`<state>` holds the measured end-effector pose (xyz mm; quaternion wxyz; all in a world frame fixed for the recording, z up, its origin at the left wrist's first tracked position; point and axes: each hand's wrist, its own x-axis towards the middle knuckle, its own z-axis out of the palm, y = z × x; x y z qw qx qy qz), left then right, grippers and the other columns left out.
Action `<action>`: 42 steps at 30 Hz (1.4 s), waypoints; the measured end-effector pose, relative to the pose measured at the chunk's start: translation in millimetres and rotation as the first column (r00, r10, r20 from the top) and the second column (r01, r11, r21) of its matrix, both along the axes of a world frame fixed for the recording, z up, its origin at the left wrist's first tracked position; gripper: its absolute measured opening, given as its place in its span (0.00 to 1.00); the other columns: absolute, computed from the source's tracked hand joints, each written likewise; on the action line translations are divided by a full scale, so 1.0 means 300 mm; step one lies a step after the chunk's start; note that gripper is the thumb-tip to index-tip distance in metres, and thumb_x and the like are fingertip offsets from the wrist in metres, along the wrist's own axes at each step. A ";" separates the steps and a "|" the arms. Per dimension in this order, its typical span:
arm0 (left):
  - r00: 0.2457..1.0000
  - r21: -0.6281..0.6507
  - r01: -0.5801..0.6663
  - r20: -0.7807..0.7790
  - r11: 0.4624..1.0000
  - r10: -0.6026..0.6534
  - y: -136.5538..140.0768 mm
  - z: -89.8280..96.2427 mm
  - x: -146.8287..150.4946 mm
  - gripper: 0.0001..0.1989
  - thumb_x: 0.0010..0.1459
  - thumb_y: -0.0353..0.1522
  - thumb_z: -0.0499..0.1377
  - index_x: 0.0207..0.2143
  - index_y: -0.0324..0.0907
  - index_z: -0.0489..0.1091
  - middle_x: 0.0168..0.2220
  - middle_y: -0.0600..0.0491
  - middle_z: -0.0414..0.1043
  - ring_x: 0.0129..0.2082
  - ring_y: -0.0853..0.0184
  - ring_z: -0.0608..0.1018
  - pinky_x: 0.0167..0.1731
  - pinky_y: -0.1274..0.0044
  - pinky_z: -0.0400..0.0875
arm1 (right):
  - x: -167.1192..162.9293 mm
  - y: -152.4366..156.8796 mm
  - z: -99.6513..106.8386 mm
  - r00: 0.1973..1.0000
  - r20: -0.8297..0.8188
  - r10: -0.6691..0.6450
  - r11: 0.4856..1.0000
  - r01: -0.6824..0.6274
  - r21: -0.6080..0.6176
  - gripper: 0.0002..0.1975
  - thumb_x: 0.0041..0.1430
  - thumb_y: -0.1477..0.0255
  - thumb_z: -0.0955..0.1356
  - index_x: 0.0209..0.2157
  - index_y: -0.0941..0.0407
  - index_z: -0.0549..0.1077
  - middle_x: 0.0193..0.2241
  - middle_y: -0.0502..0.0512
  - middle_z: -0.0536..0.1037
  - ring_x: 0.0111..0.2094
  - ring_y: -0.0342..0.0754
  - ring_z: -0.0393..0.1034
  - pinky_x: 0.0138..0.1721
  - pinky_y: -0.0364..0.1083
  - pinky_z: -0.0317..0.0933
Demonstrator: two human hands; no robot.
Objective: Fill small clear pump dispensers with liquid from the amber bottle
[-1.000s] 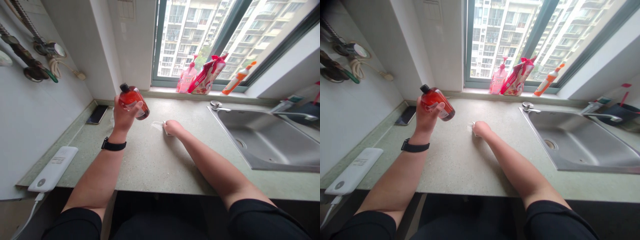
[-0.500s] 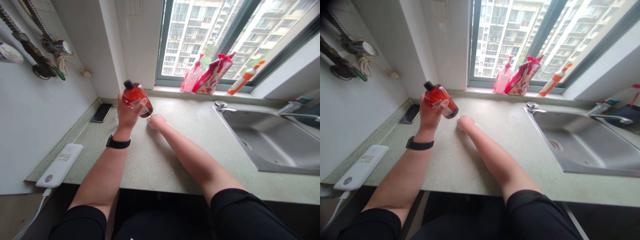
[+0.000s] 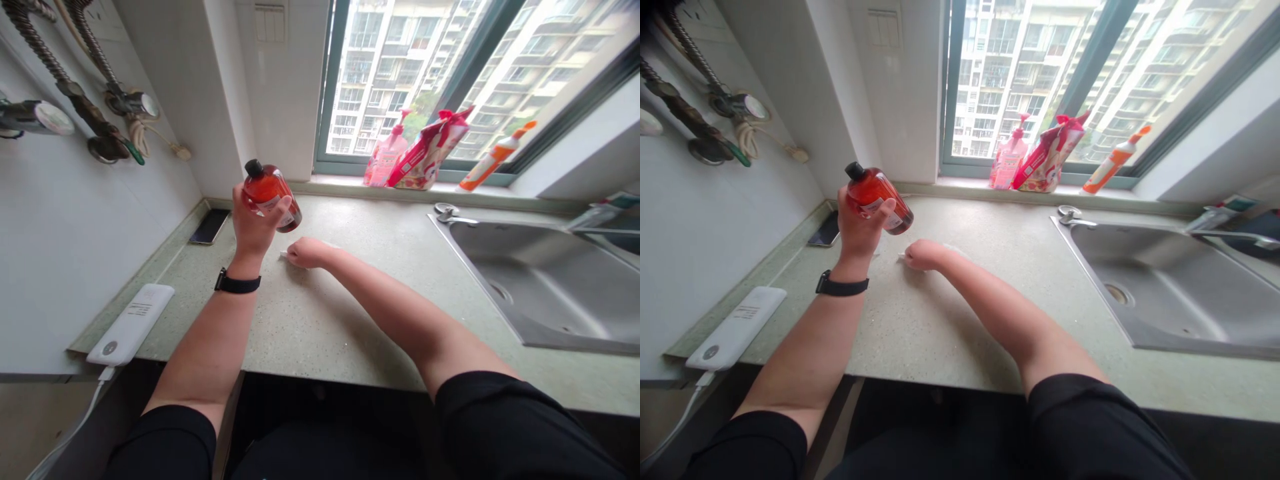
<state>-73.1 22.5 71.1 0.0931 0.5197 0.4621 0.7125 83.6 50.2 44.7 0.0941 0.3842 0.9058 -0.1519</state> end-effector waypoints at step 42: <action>0.998 -0.121 0.054 -0.010 0.991 -0.055 0.000 -0.030 0.043 0.36 0.49 0.48 0.79 0.53 0.48 0.68 0.48 0.51 0.81 0.45 0.58 0.84 0.50 0.62 0.79 | 0.211 0.033 0.042 0.832 0.053 -0.552 0.830 0.541 0.134 0.15 0.67 0.71 0.68 0.46 0.59 0.87 0.49 0.72 0.86 0.48 0.60 0.82 0.45 0.49 0.68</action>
